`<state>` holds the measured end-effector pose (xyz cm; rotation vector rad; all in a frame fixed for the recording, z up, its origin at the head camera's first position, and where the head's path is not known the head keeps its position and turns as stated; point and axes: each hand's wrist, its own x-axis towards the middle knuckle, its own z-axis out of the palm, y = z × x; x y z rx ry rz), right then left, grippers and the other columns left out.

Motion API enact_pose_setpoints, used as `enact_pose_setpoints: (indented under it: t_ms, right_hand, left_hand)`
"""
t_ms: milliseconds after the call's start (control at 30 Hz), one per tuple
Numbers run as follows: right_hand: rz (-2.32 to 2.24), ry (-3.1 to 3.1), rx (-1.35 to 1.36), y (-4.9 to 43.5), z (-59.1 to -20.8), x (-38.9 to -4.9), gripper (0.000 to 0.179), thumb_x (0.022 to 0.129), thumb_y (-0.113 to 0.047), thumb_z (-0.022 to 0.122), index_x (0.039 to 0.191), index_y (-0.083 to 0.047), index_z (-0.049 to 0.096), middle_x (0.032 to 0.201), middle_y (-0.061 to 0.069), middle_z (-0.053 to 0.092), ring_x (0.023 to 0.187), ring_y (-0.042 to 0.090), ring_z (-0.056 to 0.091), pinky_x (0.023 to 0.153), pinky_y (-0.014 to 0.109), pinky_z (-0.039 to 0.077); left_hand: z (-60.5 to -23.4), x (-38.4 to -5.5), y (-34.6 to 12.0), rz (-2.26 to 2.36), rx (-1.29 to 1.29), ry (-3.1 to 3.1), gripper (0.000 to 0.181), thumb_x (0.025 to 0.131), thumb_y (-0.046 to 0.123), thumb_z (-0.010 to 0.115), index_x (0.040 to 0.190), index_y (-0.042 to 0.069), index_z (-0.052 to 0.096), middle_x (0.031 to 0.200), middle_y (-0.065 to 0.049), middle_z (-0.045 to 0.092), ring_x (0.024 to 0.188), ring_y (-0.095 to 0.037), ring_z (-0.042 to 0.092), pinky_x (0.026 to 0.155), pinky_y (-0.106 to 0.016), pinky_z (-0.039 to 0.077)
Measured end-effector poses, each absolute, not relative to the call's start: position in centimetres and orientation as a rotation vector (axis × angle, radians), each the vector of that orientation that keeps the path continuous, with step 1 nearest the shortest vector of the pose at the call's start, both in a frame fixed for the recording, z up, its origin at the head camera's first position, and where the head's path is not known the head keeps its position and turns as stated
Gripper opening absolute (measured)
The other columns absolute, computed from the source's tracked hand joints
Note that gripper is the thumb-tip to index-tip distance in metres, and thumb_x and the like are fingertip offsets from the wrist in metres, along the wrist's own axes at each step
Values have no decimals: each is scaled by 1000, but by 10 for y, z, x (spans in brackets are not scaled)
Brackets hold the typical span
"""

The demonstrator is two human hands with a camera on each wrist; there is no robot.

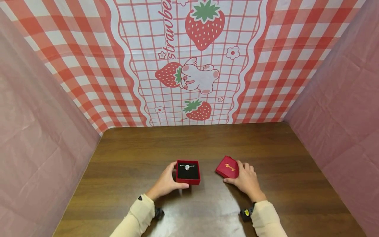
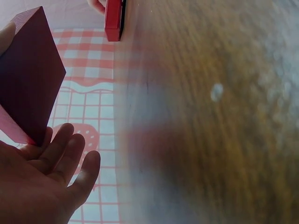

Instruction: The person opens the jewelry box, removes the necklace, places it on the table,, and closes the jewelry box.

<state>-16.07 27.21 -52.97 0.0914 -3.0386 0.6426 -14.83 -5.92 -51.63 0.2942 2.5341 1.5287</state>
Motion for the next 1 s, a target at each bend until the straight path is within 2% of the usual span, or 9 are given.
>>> enact_pose_setpoints:
  t_ms: [500, 767, 1000]
  right_hand:
    - [640, -3025, 92, 271, -531, -158, 106, 63, -57, 84, 138, 6, 42, 122, 34, 50, 106, 46, 46, 83, 59, 42]
    - [725, -2997, 61, 268, -528, -157, 106, 70, -57, 79, 142, 7, 36, 132, 36, 38, 116, 51, 40, 91, 67, 41]
    - [743, -2980, 57, 266, -525, -158, 102, 72, -57, 77, 142, 6, 38, 132, 35, 40, 116, 50, 41, 92, 66, 40]
  left_hand:
    - [-517, -147, -59, 1517, 302, 2543, 101, 62, 43, 88, 142, 5, 40, 134, -15, 53, 119, -28, 54, 102, -53, 45]
    - [-517, -147, -59, 1535, 305, 2540, 99, 62, 42, 89, 141, 5, 41, 134, -15, 53, 117, -27, 56, 101, -52, 45]
    - [-518, -147, -59, 1536, 298, 2541, 100, 62, 41, 89, 142, 4, 40, 135, -15, 52, 118, -28, 55, 102, -53, 45]
